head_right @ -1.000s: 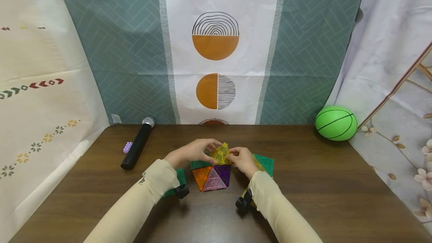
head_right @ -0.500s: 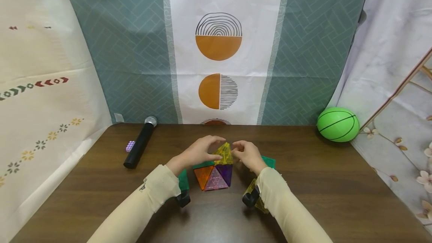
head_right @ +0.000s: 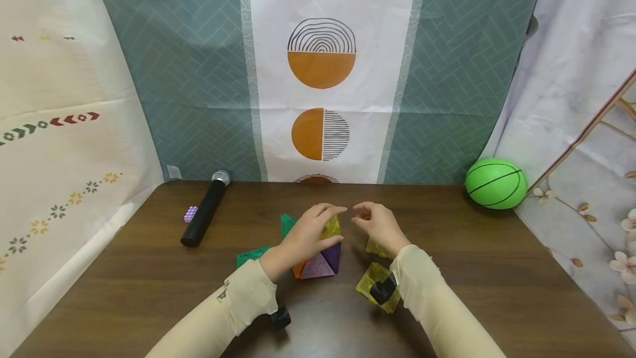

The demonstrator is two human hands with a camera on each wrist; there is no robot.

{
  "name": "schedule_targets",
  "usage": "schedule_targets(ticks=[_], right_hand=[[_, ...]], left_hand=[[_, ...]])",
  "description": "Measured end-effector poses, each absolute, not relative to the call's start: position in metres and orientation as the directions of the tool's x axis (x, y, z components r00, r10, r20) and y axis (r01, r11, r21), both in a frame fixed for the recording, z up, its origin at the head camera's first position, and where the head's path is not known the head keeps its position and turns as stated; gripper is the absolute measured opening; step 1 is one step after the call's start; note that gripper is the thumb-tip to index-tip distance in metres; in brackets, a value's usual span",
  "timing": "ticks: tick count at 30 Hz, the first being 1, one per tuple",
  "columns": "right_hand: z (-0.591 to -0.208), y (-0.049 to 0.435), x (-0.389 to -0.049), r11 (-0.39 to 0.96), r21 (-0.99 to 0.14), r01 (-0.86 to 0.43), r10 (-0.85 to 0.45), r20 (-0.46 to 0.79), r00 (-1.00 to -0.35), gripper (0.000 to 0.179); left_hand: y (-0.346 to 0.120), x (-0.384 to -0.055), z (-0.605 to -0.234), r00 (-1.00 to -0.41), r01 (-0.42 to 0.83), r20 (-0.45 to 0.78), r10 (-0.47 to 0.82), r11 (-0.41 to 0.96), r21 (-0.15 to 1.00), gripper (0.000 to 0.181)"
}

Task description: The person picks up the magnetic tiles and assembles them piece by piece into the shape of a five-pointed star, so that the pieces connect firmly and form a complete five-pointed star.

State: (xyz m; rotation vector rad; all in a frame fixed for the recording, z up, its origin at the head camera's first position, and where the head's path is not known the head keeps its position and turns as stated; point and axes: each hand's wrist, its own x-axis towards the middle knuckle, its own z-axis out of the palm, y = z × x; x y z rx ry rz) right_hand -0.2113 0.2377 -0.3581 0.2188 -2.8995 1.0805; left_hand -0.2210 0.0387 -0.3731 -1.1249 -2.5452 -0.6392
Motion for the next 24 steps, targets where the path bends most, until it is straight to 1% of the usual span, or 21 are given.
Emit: schedule_targets(ticks=[7, 10, 13, 16, 21, 24], right_hand=[[-0.354, 0.255, -0.204, 0.773, -0.615, -0.157, -0.127, 0.093, -0.988, 0.034], [-0.354, 0.264, -0.201, 0.784, -0.601, -0.157, -0.126, 0.094, -0.988, 0.034], [-0.354, 0.273, -0.198, 0.791, -0.594, -0.145, -0.119, 0.083, -0.989, 0.033], [-0.356, 0.280, -0.195, 0.800, -0.586, -0.133, -0.112, 0.073, -0.991, 0.032], [-0.360, 0.289, -0.193, 0.813, -0.569, -0.122, -0.111, 0.055, -0.992, 0.033], [-0.363, 0.295, -0.193, 0.827, -0.550, -0.116, -0.114, 0.039, -0.993, 0.033]], left_hand=[[0.056, -0.211, -0.384, -0.638, 0.764, 0.462, 0.616, 0.580, 0.281, 0.057], [0.065, -0.207, -0.387, -0.630, 0.771, 0.451, 0.632, 0.576, 0.271, 0.056], [0.074, -0.203, -0.389, -0.639, 0.765, 0.425, 0.641, 0.585, 0.268, 0.055], [0.083, -0.201, -0.393, -0.670, 0.742, 0.375, 0.641, 0.602, 0.296, 0.054], [0.096, -0.197, -0.398, -0.751, 0.657, 0.259, 0.607, 0.651, 0.380, 0.055], [0.101, -0.197, -0.401, -0.787, 0.610, 0.215, 0.579, 0.673, 0.419, 0.055]])
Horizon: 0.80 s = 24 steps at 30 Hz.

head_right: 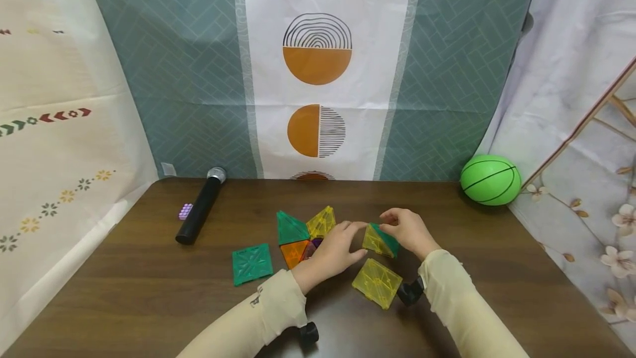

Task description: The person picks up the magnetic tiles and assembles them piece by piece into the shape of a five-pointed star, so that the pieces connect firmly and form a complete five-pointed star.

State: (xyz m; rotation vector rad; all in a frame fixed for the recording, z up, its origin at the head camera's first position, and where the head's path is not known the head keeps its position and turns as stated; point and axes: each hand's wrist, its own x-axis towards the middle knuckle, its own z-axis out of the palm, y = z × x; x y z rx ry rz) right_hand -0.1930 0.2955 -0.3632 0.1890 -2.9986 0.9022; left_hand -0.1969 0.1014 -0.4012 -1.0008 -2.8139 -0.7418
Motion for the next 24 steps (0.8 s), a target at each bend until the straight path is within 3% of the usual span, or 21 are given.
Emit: schedule_targets(ticks=[10, 24], right_hand=[[-0.374, 0.310, -0.193, 0.887, -0.459, -0.060, -0.086, -0.036, -0.996, 0.035], [-0.383, 0.313, -0.195, 0.872, -0.488, 0.039, -0.021, -0.116, -0.993, 0.043]], left_hand=[[0.111, -0.194, -0.412, -0.816, 0.566, 0.133, 0.563, 0.730, 0.384, 0.052], [0.116, -0.187, -0.415, -0.821, 0.529, 0.088, 0.565, 0.694, 0.488, 0.048]])
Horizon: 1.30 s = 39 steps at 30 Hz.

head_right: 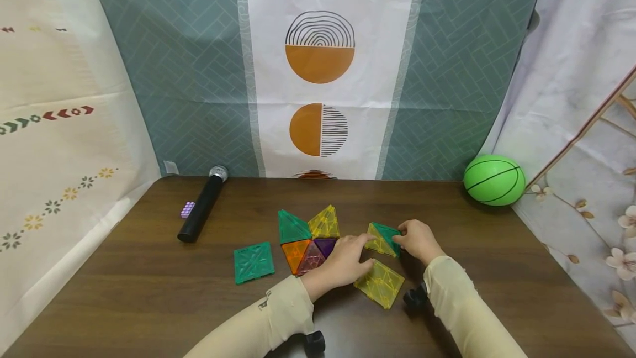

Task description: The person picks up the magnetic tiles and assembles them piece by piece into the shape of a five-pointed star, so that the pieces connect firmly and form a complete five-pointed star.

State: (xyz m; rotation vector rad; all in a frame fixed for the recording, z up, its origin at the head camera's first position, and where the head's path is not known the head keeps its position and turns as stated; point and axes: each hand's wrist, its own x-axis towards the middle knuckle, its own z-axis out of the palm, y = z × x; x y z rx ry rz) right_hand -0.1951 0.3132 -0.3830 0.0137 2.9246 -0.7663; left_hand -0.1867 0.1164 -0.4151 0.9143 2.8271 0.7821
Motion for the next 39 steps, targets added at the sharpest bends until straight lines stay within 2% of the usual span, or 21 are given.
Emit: schedule_targets(ticks=[5, 8, 18, 23, 33, 39], right_hand=[[-0.384, 0.312, -0.196, 0.878, -0.476, 0.058, 0.002, -0.118, -0.993, 0.040], [-0.386, 0.313, -0.196, 0.879, -0.470, 0.076, 0.019, -0.126, -0.992, 0.037], [-0.391, 0.316, -0.196, 0.838, -0.535, 0.106, 0.048, -0.122, -0.991, 0.031], [-0.393, 0.318, -0.195, 0.808, -0.580, 0.103, 0.046, -0.112, -0.993, 0.036], [-0.399, 0.321, -0.193, 0.754, -0.647, 0.113, 0.064, -0.100, -0.993, 0.030], [-0.400, 0.321, -0.191, 0.716, -0.689, 0.116, 0.076, -0.089, -0.993, 0.030]], left_hand=[[0.116, -0.187, -0.417, -0.838, 0.453, 0.075, 0.541, 0.611, 0.649, 0.049], [0.116, -0.187, -0.419, -0.849, 0.414, 0.074, 0.523, 0.572, 0.708, 0.049], [0.113, -0.187, -0.419, -0.873, 0.316, 0.037, 0.486, 0.507, 0.802, 0.049], [0.112, -0.188, -0.419, -0.882, 0.252, 0.017, 0.470, 0.442, 0.861, 0.048], [0.112, -0.190, -0.417, -0.886, 0.155, 0.026, 0.463, 0.242, 0.958, 0.047], [0.112, -0.190, -0.418, -0.893, 0.121, 0.017, 0.451, 0.203, 0.972, 0.047]])
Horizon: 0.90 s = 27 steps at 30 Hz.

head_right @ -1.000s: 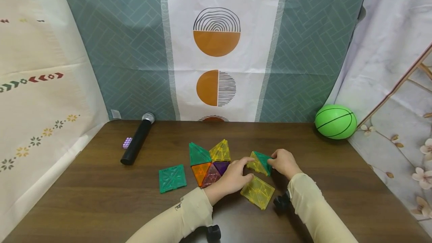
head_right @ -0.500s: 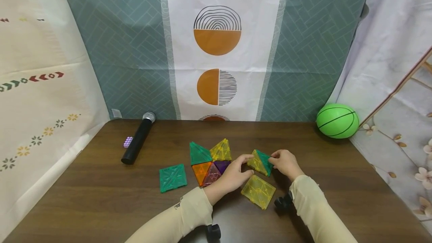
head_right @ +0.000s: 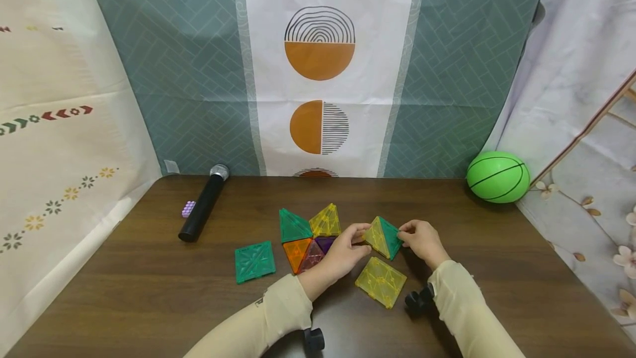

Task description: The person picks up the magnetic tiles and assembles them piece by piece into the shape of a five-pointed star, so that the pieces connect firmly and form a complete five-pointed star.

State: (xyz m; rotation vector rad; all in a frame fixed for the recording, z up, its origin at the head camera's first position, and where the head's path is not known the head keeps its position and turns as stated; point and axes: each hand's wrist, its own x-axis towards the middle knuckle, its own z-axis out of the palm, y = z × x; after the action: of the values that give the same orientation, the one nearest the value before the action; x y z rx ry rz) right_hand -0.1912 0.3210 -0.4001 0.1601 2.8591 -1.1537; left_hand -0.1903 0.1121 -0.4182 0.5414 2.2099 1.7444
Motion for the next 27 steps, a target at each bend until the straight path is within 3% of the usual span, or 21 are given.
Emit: schedule_targets(ticks=[7, 17, 22, 27], right_hand=[[-0.406, 0.326, -0.192, 0.609, -0.792, 0.042, 0.054, -0.012, -0.998, 0.025], [-0.392, 0.329, -0.190, 0.415, -0.909, 0.023, 0.011, -0.020, -1.000, 0.039], [-0.379, 0.325, -0.183, 0.346, -0.938, 0.017, -0.048, -0.036, -0.998, 0.043], [-0.368, 0.320, -0.178, 0.302, -0.953, -0.011, -0.106, -0.023, -0.994, 0.037]], left_hand=[[0.111, -0.194, -0.416, -0.914, 0.113, 0.043, 0.403, 0.151, 0.982, 0.040], [0.103, -0.196, -0.405, -0.944, 0.152, 0.139, 0.299, 0.022, 0.988, 0.034], [0.095, -0.195, -0.396, -0.948, 0.096, 0.130, 0.292, -0.127, 0.987, 0.031], [0.085, -0.195, -0.389, -0.949, 0.042, 0.096, 0.300, -0.182, 0.982, 0.032]])
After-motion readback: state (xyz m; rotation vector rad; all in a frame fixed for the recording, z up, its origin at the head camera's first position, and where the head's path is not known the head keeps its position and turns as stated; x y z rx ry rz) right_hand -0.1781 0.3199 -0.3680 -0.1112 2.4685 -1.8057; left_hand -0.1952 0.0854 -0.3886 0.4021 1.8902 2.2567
